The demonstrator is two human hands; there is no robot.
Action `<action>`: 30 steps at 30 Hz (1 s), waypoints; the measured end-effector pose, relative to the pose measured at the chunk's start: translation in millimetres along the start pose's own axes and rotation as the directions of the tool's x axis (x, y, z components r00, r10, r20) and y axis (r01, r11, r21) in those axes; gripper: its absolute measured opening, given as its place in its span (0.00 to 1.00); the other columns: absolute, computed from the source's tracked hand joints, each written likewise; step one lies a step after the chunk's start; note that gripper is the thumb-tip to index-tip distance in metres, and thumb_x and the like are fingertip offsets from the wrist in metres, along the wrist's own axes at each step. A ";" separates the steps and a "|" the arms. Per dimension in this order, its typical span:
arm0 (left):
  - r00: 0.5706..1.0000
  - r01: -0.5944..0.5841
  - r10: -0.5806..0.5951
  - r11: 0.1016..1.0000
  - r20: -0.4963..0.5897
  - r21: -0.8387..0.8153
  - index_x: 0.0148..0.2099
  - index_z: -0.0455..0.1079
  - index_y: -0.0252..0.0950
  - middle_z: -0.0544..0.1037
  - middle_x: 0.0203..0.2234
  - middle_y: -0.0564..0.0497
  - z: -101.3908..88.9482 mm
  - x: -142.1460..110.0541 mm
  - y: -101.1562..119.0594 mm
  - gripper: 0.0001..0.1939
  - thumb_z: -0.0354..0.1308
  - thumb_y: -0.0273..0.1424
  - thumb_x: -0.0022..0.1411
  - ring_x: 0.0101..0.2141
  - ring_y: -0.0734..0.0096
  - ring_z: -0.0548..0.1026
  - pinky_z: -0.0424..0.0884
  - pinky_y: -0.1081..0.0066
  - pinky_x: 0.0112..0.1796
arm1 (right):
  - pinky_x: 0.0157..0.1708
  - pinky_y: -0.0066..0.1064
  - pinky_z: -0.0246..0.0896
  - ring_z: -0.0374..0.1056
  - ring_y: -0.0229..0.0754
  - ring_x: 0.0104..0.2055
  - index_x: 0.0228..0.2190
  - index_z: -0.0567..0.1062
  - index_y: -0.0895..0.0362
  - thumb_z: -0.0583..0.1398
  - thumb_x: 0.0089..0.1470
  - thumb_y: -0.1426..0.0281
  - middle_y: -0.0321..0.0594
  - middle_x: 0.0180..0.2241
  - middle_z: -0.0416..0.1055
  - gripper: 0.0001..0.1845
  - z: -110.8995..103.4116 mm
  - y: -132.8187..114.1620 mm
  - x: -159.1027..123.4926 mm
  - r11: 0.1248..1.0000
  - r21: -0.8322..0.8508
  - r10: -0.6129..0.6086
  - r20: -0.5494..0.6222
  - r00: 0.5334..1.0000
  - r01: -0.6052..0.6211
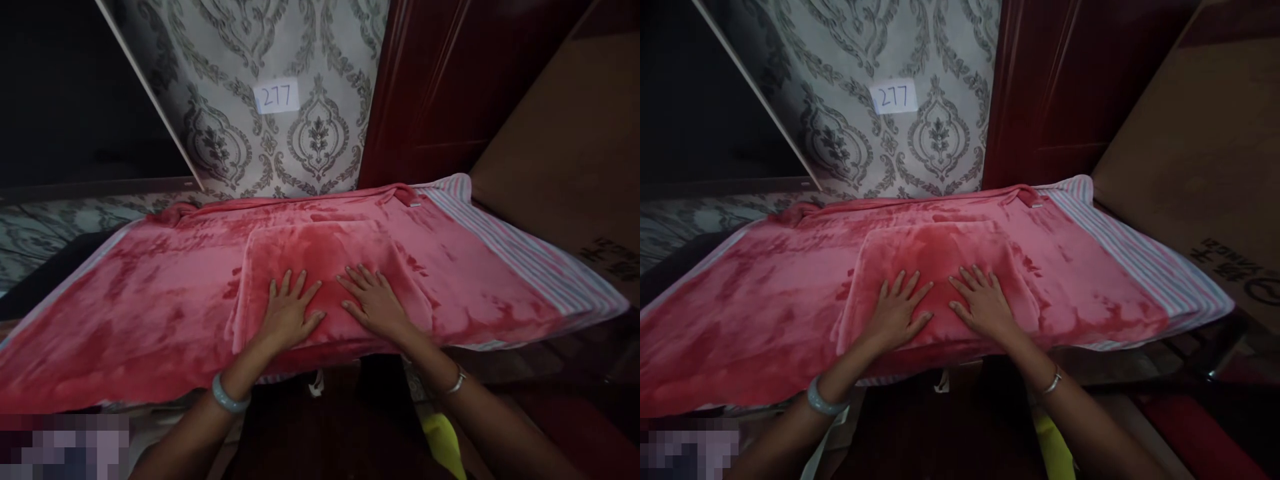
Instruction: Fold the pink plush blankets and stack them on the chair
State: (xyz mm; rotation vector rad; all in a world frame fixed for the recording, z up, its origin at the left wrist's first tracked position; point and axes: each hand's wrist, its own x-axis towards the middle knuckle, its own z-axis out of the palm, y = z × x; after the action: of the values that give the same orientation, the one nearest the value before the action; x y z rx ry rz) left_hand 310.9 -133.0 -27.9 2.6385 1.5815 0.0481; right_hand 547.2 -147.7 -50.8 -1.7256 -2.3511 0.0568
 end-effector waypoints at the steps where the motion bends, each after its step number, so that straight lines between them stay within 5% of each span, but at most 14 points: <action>1: 1.000 0.000 0.000 1.000 0.002 -0.002 0.74 0.51 0.52 0.47 0.74 0.48 0.3 0.9 -1.2 0.35 0.46 0.53 0.69 0.72 0.42 0.41 0.42 0.35 0.66 | 0.68 0.59 0.40 0.41 0.54 0.74 0.68 0.62 0.45 0.49 0.69 0.52 0.39 0.71 0.49 0.30 0.3 -0.1 0.5 1.000 -0.001 0.007 0.002 1.000 -0.007; 11: 1.000 0.017 -0.017 1.000 -0.010 -0.007 0.74 0.50 0.52 0.47 0.74 0.51 -6.6 -1.1 -0.8 0.35 0.47 0.52 0.69 0.72 0.44 0.42 0.44 0.38 0.67 | 0.69 0.56 0.41 0.41 0.53 0.74 0.68 0.60 0.44 0.50 0.69 0.54 0.38 0.72 0.48 0.30 -3.9 2.8 -1.4 1.000 0.004 -0.022 -0.004 1.000 0.022; 16: 0.998 0.068 -0.068 0.998 0.003 0.012 0.74 0.53 0.47 0.51 0.73 0.50 -19.9 -16.2 -20.3 0.35 0.47 0.51 0.70 0.72 0.48 0.46 0.42 0.42 0.68 | 0.67 0.60 0.41 0.48 0.54 0.72 0.67 0.63 0.45 0.48 0.69 0.54 0.41 0.70 0.54 0.29 -4.4 33.4 -23.4 0.999 -0.020 0.036 -0.060 0.998 -0.037; 19: 0.983 0.170 -0.169 0.985 -0.074 0.014 0.72 0.57 0.47 0.54 0.72 0.49 -11.9 -34.0 -45.3 0.32 0.47 0.47 0.70 0.72 0.50 0.48 0.42 0.41 0.68 | 0.67 0.59 0.45 0.49 0.55 0.71 0.65 0.66 0.49 0.47 0.68 0.55 0.43 0.69 0.55 0.29 3.7 59.5 -44.9 0.991 0.009 0.132 -0.147 0.980 -0.132; 23: 0.911 0.295 -0.342 0.931 -0.231 -0.214 0.71 0.58 0.40 0.53 0.72 0.46 14.5 -58.1 -73.4 0.32 0.45 0.45 0.69 0.71 0.53 0.50 0.52 0.49 0.68 | 0.63 0.52 0.57 0.57 0.53 0.68 0.66 0.65 0.54 0.45 0.68 0.56 0.48 0.67 0.59 0.32 20.2 83.5 -66.8 0.961 0.212 0.234 -0.264 0.936 -0.181; 27: 0.863 0.252 -0.429 0.823 -0.267 -0.510 0.72 0.57 0.35 0.63 0.68 0.42 30.2 -73.3 -84.3 0.36 0.44 0.48 0.69 0.66 0.55 0.63 0.59 0.51 0.66 | 0.62 0.54 0.59 0.64 0.54 0.63 0.66 0.64 0.52 0.47 0.67 0.53 0.47 0.62 0.67 0.32 30.1 89.2 -71.1 0.930 0.340 0.262 -0.342 0.902 -0.141; 30: 0.844 0.220 -0.471 0.740 -0.256 -0.636 0.72 0.57 0.34 0.65 0.67 0.41 28.4 -74.0 -89.2 0.40 0.51 0.51 0.65 0.66 0.51 0.64 0.57 0.50 0.66 | 0.62 0.53 0.61 0.66 0.54 0.62 0.65 0.66 0.53 0.47 0.67 0.51 0.46 0.61 0.69 0.33 29.0 87.4 -67.8 0.906 0.407 0.283 -0.367 0.886 -0.120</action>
State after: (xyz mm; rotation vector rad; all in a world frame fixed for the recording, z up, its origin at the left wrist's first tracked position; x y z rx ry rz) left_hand 199.2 -157.4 -62.2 1.8806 1.7771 0.9582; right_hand 642.5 -182.0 -104.0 -1.5962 -1.7121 0.1440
